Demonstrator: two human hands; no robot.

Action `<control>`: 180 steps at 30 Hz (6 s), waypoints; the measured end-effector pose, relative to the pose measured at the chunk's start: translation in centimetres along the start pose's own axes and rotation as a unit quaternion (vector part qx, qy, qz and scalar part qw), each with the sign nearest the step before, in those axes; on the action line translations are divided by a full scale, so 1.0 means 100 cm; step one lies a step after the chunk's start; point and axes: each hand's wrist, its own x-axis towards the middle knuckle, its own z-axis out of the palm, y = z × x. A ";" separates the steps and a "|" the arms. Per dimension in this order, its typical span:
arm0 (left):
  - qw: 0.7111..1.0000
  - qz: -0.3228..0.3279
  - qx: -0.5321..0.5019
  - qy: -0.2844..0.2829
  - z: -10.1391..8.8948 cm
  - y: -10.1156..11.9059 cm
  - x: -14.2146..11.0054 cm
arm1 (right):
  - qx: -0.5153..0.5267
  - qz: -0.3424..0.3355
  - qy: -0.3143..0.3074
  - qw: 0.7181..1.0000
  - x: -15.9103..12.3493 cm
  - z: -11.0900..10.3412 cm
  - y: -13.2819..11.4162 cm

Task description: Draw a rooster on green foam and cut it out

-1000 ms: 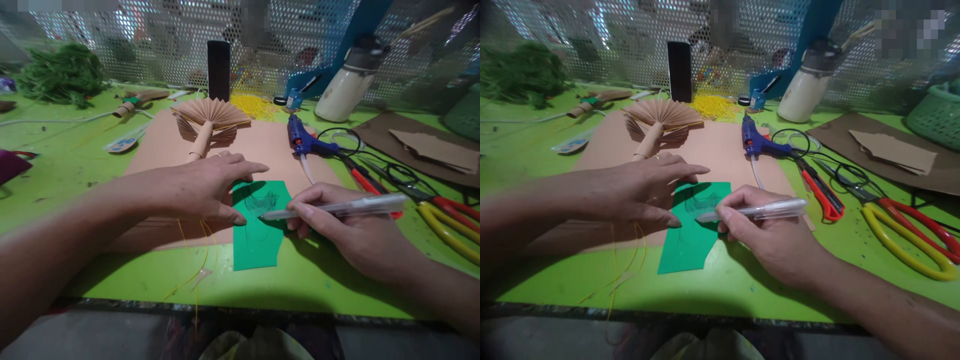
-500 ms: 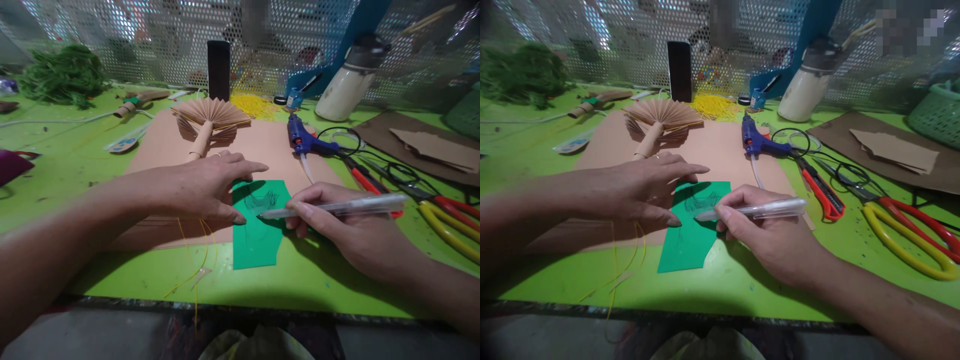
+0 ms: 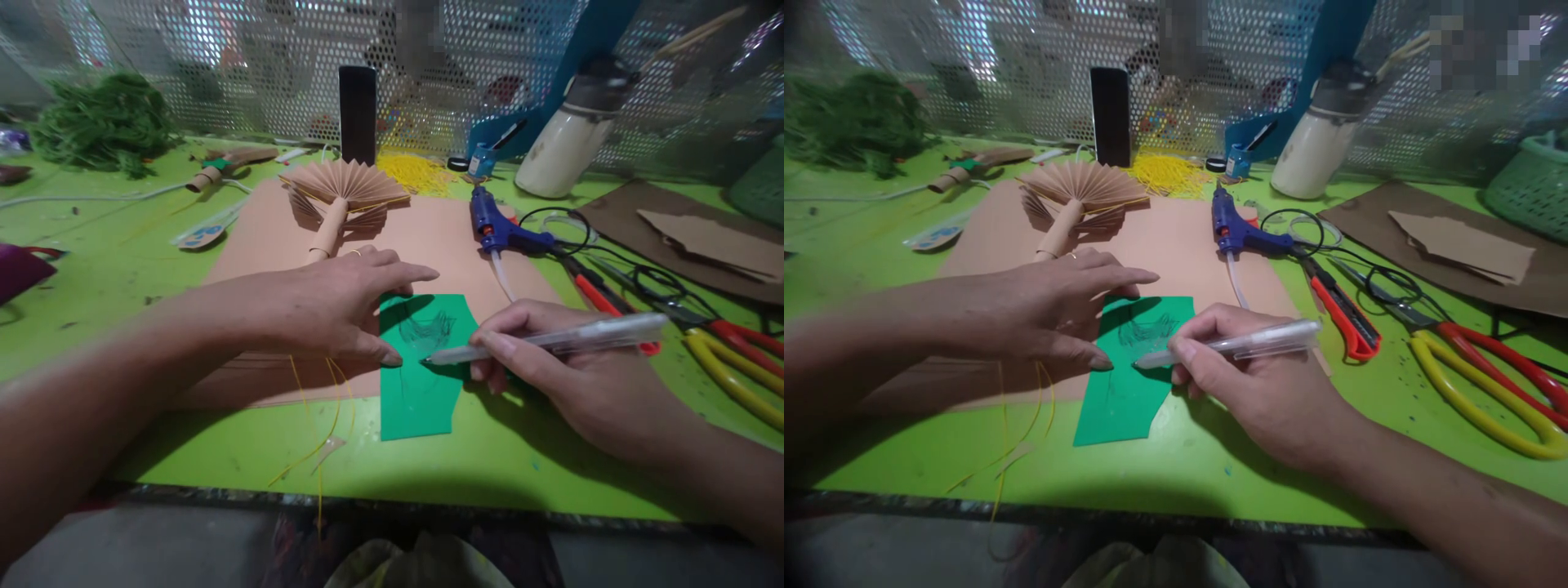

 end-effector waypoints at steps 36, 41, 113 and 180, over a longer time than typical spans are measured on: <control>1.000 0.012 0.006 0.005 0.002 -0.005 -0.003 | 0.092 0.053 0.038 0.994 0.002 -0.009 0.018; 1.000 -0.002 -0.001 -0.005 0.000 0.001 -0.004 | 0.108 0.059 0.030 0.992 0.004 -0.011 0.022; 0.990 0.016 -0.138 0.029 0.006 -0.021 -0.003 | 0.026 0.036 0.004 0.999 0.000 -0.005 0.001; 0.991 0.020 -0.131 0.005 0.003 -0.024 -0.002 | 0.020 0.056 0.014 0.998 -0.001 -0.005 0.002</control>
